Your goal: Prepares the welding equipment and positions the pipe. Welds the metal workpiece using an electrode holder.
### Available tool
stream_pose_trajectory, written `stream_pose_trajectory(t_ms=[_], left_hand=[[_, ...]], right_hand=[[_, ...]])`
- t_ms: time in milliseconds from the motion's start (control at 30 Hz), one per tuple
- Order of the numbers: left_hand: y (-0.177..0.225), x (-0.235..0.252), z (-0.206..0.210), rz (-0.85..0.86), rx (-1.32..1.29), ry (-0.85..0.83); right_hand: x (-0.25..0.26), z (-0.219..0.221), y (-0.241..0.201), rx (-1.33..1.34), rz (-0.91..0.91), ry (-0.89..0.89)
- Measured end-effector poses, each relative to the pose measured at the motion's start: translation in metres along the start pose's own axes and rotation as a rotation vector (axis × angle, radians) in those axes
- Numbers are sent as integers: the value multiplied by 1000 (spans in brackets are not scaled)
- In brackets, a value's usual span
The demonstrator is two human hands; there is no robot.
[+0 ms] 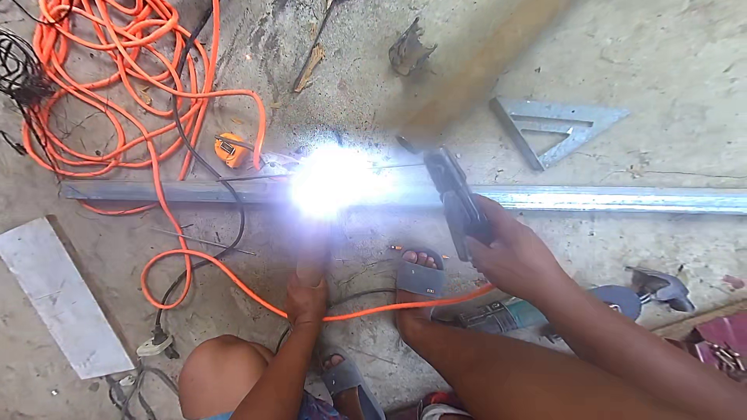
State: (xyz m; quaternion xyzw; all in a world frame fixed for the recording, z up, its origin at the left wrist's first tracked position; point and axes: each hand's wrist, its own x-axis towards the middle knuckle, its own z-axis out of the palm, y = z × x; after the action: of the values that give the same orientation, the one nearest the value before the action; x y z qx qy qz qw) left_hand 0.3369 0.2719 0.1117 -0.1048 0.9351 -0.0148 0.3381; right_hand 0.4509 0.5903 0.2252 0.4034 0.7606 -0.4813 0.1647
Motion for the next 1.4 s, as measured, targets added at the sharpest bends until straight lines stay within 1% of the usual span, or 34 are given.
stream_pose_trajectory(t_ms=[67, 133, 200, 233, 333, 433, 633, 800, 967, 1033, 1133, 1200, 1267, 1333, 1400], left_hand=[[-1, -1, 0, 0, 3, 2], [-5, -2, 3, 24, -30, 11], [-7, -4, 3, 47, -63, -14], [-6, -4, 0, 52, -51, -17], [-4, -4, -5, 69, -54, -31], [-5, -4, -4, 59, -41, -38], [-2, -4, -3, 26, -24, -27], [-3, -4, 0, 49, -5, 10], [-6, -5, -1, 104, -76, 14], [-6, -5, -1, 99, -110, 5], [-4, -3, -2, 58, -78, -13], [-4, -3, -3, 52, -43, -20], [-6, -4, -4, 83, -17, -17], [-7, -6, -5, 100, -30, -22], [-5, -6, -7, 76, -34, -20]], right_hand=[[2, 1, -2, 224, 172, -68], [1, 2, -4, 360, 258, -107], [-3, 3, -6, 325, 231, -115], [-5, 3, -9, 273, 211, -85], [-8, 6, -3, 116, 59, 40], [-10, 7, -4, -35, -34, 78], [-9, 12, 0, -185, -117, 79], [-16, 7, -8, -243, -176, 34], [-15, 11, -1, -219, -192, 62], [-16, 11, -2, -187, -174, 81], [-19, 9, -3, -71, -122, 136], [-18, 7, -2, 42, -46, 97], [-15, 8, 2, 127, -7, 28], [-15, 11, 2, 149, 17, -16], [-14, 14, 3, 113, 21, -18]])
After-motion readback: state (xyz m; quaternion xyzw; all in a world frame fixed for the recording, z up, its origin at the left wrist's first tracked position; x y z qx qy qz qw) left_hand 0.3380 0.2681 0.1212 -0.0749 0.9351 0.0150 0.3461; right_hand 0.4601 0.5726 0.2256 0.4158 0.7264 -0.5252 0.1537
